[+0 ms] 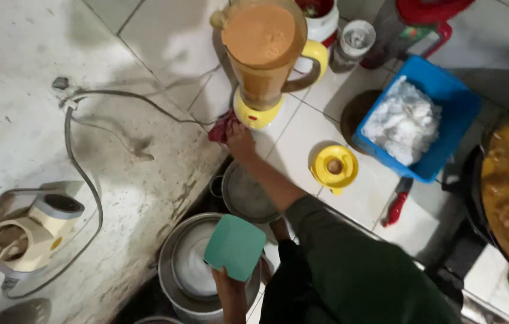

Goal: Preparing a blended sauce and stirring large pots of food on a stove.

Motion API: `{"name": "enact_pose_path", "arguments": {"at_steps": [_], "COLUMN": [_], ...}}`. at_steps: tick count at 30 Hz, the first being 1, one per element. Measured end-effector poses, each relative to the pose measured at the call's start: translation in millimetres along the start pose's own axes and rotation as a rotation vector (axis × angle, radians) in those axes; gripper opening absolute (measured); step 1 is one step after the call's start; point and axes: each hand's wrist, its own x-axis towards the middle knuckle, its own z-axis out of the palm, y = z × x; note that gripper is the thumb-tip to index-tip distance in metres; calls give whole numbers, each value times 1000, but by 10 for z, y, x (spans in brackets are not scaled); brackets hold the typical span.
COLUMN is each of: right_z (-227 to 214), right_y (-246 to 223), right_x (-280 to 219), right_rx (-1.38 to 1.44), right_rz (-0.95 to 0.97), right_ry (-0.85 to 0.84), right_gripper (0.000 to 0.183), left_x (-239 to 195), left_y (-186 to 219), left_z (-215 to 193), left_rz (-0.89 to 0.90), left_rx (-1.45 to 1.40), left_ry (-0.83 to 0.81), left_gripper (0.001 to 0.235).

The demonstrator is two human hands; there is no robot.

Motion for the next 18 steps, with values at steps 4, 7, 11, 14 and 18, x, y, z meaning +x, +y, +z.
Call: {"name": "enact_pose_path", "arguments": {"at_steps": [4,7,11,14,18], "right_z": [-788,-1922,-2462,-2954,-3177], "right_y": [902,1021,1559,1732,1907], "right_x": [-585,-659,-318,207,771], "right_rx": [60,-183,254,811,1196], "right_rz": [-145,55,379,145,54], "right_ry": [-147,-590,-423,396,225], "right_gripper": [32,22,39,84,76], "left_x": [45,219,245,297,438], "left_y": [478,401,504,576,589], "left_z": [488,303,558,804,924], "left_rz": [-121,-112,-43,36,76], "left_rx": [68,68,91,101,117], "left_ry": [19,-95,-204,-297,-384], "left_gripper": [70,69,68,68,65]}}
